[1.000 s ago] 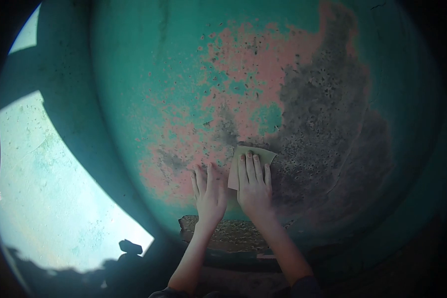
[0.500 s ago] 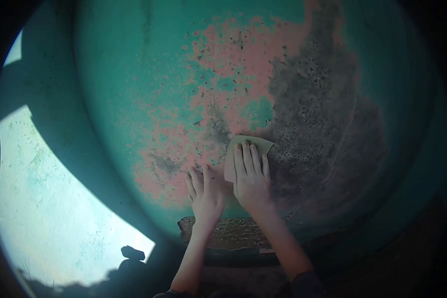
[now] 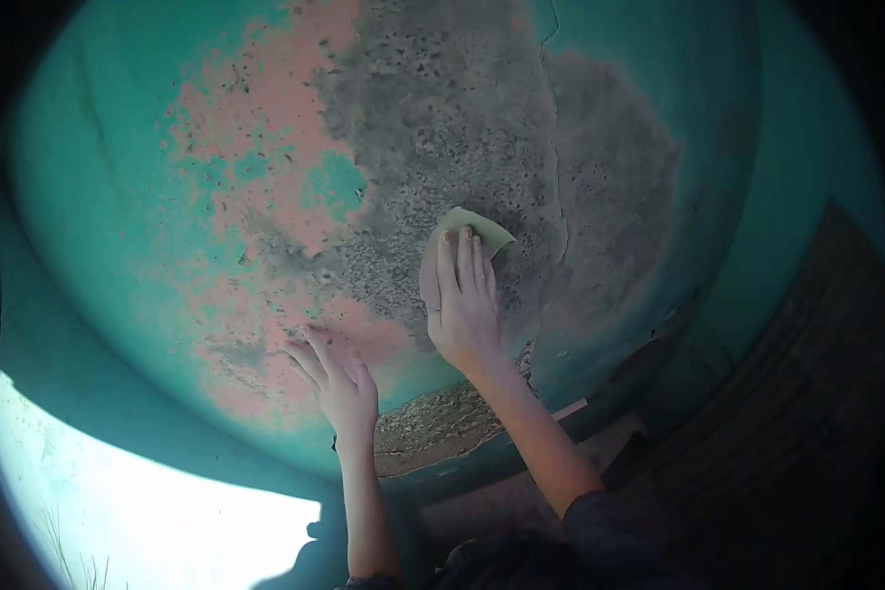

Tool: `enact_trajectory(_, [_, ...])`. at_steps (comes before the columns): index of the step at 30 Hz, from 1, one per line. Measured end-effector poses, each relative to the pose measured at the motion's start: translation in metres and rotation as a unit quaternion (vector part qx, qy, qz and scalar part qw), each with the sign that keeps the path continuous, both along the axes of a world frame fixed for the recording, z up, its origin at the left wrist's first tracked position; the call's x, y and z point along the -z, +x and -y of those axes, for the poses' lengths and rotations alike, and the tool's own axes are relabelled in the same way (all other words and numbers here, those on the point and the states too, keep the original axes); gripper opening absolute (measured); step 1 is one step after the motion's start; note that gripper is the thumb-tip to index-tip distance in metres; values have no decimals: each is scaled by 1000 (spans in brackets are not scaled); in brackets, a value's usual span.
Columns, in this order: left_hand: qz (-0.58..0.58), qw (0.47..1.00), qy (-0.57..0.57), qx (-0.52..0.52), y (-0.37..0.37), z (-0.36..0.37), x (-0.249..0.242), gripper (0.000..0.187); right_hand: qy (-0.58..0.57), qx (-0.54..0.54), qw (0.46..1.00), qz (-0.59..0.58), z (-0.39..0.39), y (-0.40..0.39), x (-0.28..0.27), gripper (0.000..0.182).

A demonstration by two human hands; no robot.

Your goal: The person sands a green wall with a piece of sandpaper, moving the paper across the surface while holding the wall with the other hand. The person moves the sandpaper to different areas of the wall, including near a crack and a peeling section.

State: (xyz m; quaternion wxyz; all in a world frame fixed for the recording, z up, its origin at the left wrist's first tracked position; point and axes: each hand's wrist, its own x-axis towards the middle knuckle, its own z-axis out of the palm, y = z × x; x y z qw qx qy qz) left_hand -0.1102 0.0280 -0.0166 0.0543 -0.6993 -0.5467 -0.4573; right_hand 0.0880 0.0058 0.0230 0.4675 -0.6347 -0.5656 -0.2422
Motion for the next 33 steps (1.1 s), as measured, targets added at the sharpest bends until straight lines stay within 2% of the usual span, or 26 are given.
enact_trajectory(2, [9, 999, -23, 24, 10, 3, 5, 77, -8, 2, 1000, -15, 6, -14, 30, 79])
enact_trajectory(4, [23, 998, -42, 40, 22, 4, 9, 79, -79, -34, 996, -35, 9, -30, 82, 79])
enact_trajectory(6, [31, 995, -59, 69, 37, 6, 13, 82, -96, -24, 994, -42, 12, -29, 96, 78])
enact_trajectory(8, [27, 994, -66, 89, 47, 7, 13, 84, -109, -16, 993, -50, 5, -17, 94, 78])
enact_trajectory(10, [21, 991, -77, 110, 57, 9, 13, 85, -7, -10, 998, -59, 2, 9, 44, 75])
enact_trajectory(13, [-17, 992, -50, 113, 77, 6, 8, 88, 35, -13, 996, -78, -3, 24, 20, 74])
enact_trajectory(15, [-42, 994, -11, 98, 87, -5, 22, 93, 3, -11, 997, -77, 0, 8, 58, 75])
enact_trajectory(17, [-66, 994, -25, 82, 89, -21, 38, 92, -28, -7, 997, -67, -1, 5, 99, 77])
enact_trajectory(19, [-91, 993, -41, 68, 88, -35, 63, 90, -97, -12, 994, 37, 4, 13, 120, 78])
enact_trajectory(20, [-119, 992, 0, 49, 86, -44, 75, 87, -94, -10, 995, 38, -2, 20, 114, 78])
enact_trajectory(22, [-143, 989, 37, 29, 89, -51, 80, 84, -12, 1, 999, 48, -5, 38, 55, 78])
enact_trajectory(25, [-80, 994, 47, 52, 91, -51, 80, 74, 32, 49, 996, 61, -16, 55, 3, 76])
enact_trajectory(26, [-78, 995, 48, 50, 91, -51, 81, 73, 31, 49, 996, 60, -20, 49, 13, 76])
enact_trajectory(28, [-73, 995, 50, 49, 91, -52, 81, 72, 73, 42, 996, -35, -28, 28, 66, 75])
enact_trajectory(29, [-86, 994, 53, 46, 91, -52, 81, 73, 36, 30, 999, -15, -31, 18, 109, 76])
enact_trajectory(30, [-99, 993, 56, 42, 91, -52, 83, 74, 35, 31, 999, -13, -24, 20, 124, 76])
enact_trajectory(32, [-116, 991, 60, 29, 89, -54, 86, 74, -63, -18, 992, 109, -15, 36, 136, 71])
enact_trajectory(33, [-135, 989, 59, 14, 89, -54, 88, 74, -23, -8, 995, 96, -18, 51, 119, 64])
